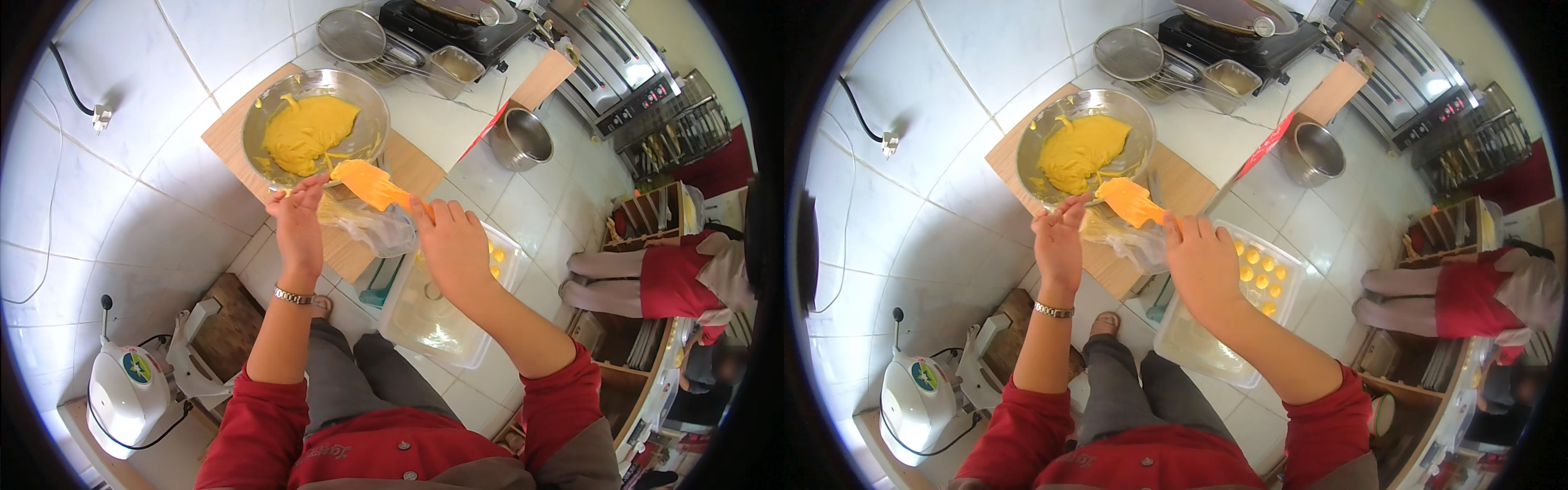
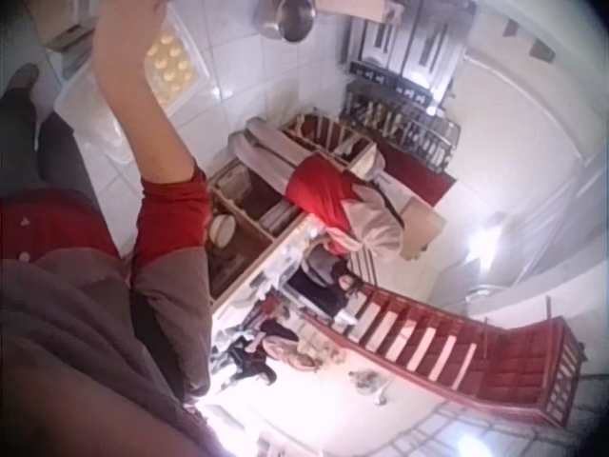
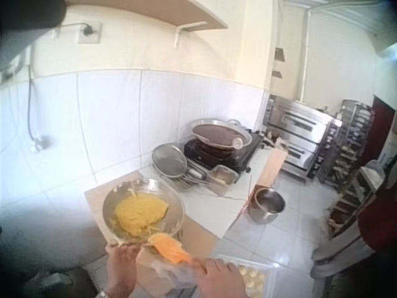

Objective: The person scoops yellow dough from a metal bowl into a plastic piping bag using a spatula and then pipes small round portions onto a plastic tray.

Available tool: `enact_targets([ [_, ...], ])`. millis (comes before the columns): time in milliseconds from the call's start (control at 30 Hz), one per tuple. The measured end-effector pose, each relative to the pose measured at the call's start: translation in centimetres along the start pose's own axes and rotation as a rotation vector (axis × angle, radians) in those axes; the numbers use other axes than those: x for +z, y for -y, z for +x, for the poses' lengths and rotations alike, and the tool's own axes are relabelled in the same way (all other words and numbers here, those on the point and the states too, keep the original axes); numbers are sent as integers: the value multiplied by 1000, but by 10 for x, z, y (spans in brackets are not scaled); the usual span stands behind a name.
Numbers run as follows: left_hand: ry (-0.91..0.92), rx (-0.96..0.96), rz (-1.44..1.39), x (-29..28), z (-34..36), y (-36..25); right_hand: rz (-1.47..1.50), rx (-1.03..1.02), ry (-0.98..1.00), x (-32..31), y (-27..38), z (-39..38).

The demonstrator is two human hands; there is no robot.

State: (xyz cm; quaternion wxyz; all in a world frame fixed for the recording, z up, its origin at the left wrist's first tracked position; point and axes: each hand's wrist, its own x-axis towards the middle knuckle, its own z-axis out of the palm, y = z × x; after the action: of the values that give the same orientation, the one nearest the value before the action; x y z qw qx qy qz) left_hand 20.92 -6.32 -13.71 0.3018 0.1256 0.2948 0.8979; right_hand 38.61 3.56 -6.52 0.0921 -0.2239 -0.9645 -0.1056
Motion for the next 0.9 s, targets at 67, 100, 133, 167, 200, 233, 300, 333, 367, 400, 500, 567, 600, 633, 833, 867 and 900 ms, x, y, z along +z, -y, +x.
enact_targets([
  [67,-164,28,260,2,0,-5,-5,7,53,-8,-6,-4],
  [100,-156,23,258,5,-3,-5,-9,16,53,-10,-8,-8],
  [133,-192,22,252,7,-7,-5,-8,22,40,-12,-10,-12],
  [167,-227,21,244,10,-12,-5,-9,28,27,-14,-12,-16],
  [200,-224,15,248,11,-16,-6,-7,35,30,-16,-14,-19],
  [233,-226,18,254,14,-21,-5,3,30,21,-20,-16,-22],
  [300,-225,13,263,14,-30,-2,14,35,16,-28,-22,-30],
  [333,-239,15,315,12,-35,3,26,53,26,-34,-25,-34],
  [367,-252,15,368,11,-42,7,37,73,37,-39,-29,-39],
  [400,-237,-14,365,12,-50,19,27,100,53,-41,-39,-48],
  [500,-157,12,464,6,-88,29,198,276,18,-48,-60,-67],
  [567,-15,-112,616,-11,-117,42,421,601,173,-51,-74,-76],
  [600,70,-207,725,-30,-132,54,418,606,171,-48,-81,-81],
  [633,161,-305,832,-46,-146,68,421,664,371,-35,-88,-90],
  [833,615,-176,1547,-84,-185,117,403,777,765,64,-85,-131],
  [867,620,-177,1551,-93,-185,122,409,781,765,71,-84,-132],
  [900,589,-270,1518,-94,-182,126,367,808,789,74,-86,-132],
])
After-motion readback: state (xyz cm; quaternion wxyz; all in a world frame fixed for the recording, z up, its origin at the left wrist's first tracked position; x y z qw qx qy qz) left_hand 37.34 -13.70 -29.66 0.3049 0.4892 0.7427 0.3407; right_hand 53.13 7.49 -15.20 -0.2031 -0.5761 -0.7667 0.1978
